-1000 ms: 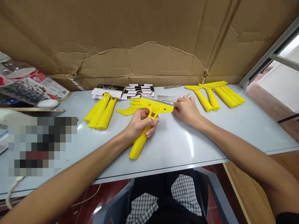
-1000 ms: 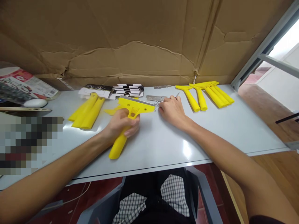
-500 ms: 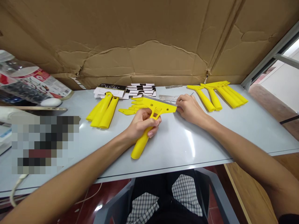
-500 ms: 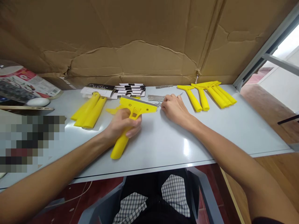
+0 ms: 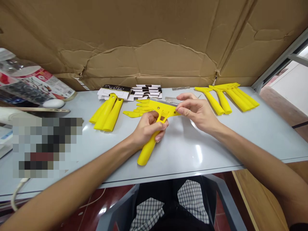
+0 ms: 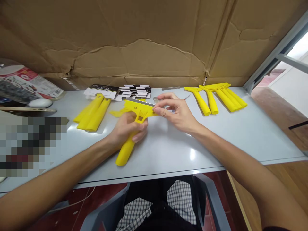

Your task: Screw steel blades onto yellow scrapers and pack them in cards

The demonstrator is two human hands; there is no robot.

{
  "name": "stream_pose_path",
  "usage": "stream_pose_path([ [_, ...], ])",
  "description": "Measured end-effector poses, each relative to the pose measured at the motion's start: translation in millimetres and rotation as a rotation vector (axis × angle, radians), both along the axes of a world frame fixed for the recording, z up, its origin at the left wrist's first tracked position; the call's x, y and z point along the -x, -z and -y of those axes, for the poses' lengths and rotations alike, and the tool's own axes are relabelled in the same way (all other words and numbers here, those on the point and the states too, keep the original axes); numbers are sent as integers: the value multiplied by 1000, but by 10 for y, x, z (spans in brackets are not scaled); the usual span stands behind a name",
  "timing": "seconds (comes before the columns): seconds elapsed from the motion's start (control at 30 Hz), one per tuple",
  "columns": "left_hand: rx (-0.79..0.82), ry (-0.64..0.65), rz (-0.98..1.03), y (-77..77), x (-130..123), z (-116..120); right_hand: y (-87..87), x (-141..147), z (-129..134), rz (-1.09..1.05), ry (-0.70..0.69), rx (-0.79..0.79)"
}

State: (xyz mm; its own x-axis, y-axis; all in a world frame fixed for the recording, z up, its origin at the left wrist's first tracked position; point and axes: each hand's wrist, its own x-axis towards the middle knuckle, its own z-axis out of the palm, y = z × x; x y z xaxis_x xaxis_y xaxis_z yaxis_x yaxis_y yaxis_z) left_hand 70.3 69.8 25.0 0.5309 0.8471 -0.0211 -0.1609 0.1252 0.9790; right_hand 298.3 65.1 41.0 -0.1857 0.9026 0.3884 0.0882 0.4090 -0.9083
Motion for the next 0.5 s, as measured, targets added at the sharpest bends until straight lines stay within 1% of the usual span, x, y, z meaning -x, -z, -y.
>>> stream_pose_path([
  [0.1, 9, 5, -2, -47, -24, 21, 82, 27, -17, 18, -25, 33],
  [0.23, 24, -3, -13, -85, -42, 35, 151, 22, -61, 34, -37, 8],
  [0.33, 22, 5, -9, -77, -43, 32, 169, 26, -76, 43, -27, -28],
  [0.5, 5, 7, -29, -74, -47, 25, 147, 64, -42, 47, 15, -104],
])
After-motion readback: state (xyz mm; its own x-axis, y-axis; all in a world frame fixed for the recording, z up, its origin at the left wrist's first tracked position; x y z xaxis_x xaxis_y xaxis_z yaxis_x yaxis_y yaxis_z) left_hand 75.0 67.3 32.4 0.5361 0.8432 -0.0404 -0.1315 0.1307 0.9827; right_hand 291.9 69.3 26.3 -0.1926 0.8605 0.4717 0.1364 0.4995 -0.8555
